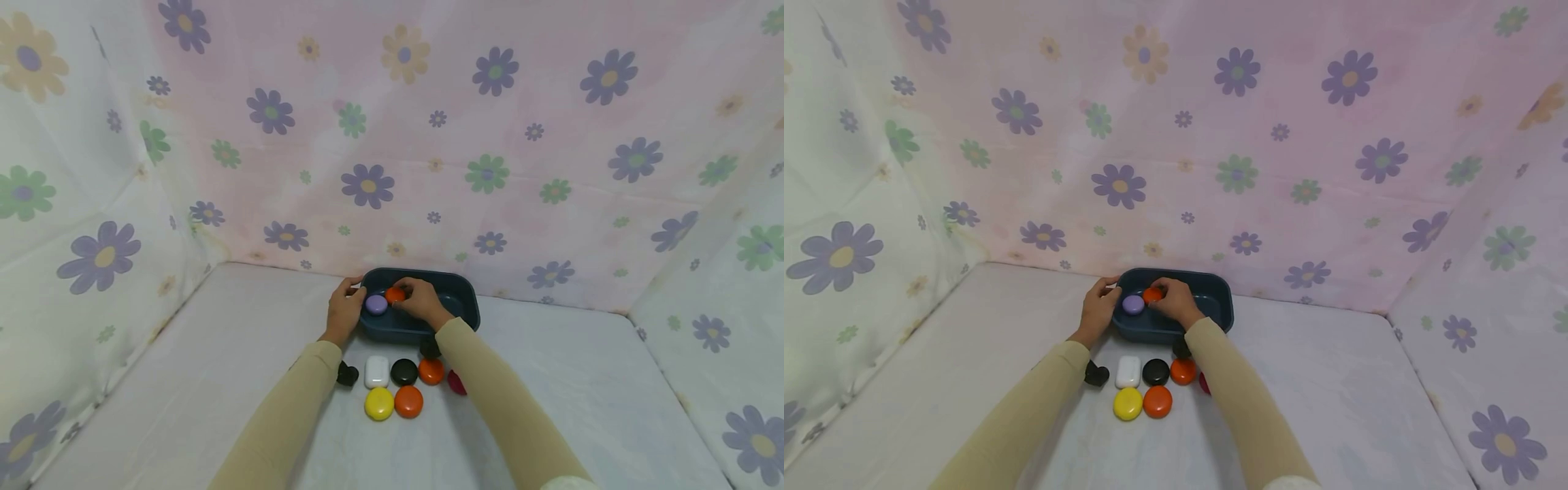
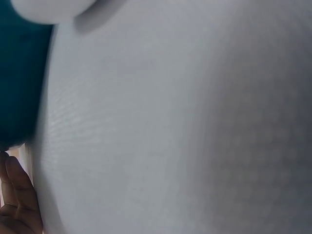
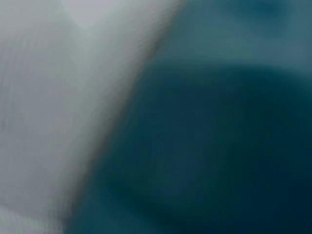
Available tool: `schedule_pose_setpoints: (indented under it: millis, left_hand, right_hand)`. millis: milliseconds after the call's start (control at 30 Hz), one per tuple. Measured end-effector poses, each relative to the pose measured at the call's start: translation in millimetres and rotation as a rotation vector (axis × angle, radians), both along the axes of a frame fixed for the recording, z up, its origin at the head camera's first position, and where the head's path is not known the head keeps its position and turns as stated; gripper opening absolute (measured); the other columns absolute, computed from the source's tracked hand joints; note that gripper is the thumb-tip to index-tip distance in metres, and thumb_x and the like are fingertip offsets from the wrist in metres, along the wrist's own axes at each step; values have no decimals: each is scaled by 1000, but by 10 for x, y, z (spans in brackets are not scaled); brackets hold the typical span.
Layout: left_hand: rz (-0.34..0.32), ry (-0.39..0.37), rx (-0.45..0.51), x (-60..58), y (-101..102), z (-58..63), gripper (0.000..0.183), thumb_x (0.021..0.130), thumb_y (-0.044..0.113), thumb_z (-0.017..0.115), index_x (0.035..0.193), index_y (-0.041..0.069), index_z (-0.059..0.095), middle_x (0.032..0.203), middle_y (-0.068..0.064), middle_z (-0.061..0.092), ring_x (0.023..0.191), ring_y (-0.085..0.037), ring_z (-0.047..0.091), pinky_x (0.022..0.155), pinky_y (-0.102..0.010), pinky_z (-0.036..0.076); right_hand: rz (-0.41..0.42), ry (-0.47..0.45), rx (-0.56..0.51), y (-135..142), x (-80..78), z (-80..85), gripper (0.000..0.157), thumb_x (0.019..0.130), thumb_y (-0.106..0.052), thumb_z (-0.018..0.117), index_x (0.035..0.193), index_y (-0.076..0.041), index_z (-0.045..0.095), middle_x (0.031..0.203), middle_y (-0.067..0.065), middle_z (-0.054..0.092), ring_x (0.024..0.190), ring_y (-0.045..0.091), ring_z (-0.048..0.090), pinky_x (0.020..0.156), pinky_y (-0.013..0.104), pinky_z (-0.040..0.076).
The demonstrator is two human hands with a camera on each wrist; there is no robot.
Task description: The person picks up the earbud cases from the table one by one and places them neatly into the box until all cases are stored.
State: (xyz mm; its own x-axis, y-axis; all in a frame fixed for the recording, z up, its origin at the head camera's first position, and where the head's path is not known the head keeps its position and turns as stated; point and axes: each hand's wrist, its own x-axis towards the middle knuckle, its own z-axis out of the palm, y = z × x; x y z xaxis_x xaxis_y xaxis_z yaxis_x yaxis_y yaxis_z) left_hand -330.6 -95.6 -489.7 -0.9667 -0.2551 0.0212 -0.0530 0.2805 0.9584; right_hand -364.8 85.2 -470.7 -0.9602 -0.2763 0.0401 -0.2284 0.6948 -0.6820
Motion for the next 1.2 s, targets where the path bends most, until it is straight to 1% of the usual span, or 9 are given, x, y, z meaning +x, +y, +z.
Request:
schedule_pose_setpoints:
  millis: [433, 667, 833, 1033, 1200]
  left_hand:
    - [-12, -9, 13, 13, 21, -11, 31, 94, 30, 55, 124, 25, 62, 112, -10, 61, 102, -26, 53, 84, -36, 41]
    - [-18, -11, 25, 5, 13, -38, 31, 94, 30, 55, 124, 25, 62, 111, -10, 61, 101, -26, 53, 83, -36, 41]
    - [-17, -9, 28, -5, 5, -48, 31, 94, 29, 55, 124, 25, 62, 111, -10, 60, 100, -26, 53, 82, -35, 41]
    - [-13, -2, 17, 0, 1, -25, 31, 94, 29, 55, 124, 24, 62, 110, -11, 61, 99, -25, 54, 81, -34, 41]
    - [-17, -4, 16, 11, -5, 3, 31, 94, 30, 54, 124, 24, 62, 111, -10, 61, 100, -26, 53, 82, -34, 42]
  right_hand:
    - [38, 50, 65, 41, 22, -21, 37, 82, -18, 76, 116, -9, 66, 114, 13, 66, 102, 28, 61, 90, 41, 51]
    - [44, 55, 93, 37, 24, -40, 33, 85, -14, 73, 117, -10, 65, 113, 12, 65, 99, 26, 59, 90, 40, 50]
    - [53, 63, 112, 28, 5, -57, 32, 86, -15, 71, 117, -11, 65, 113, 11, 65, 98, 25, 58, 90, 40, 49]
    - [56, 62, 109, 13, -21, -41, 34, 84, -17, 74, 116, -10, 65, 113, 11, 65, 99, 26, 59, 91, 40, 49]
    - [60, 79, 127, 2, -47, -44, 34, 85, -17, 74, 116, -10, 65, 113, 11, 65, 99, 25, 59, 91, 40, 49]
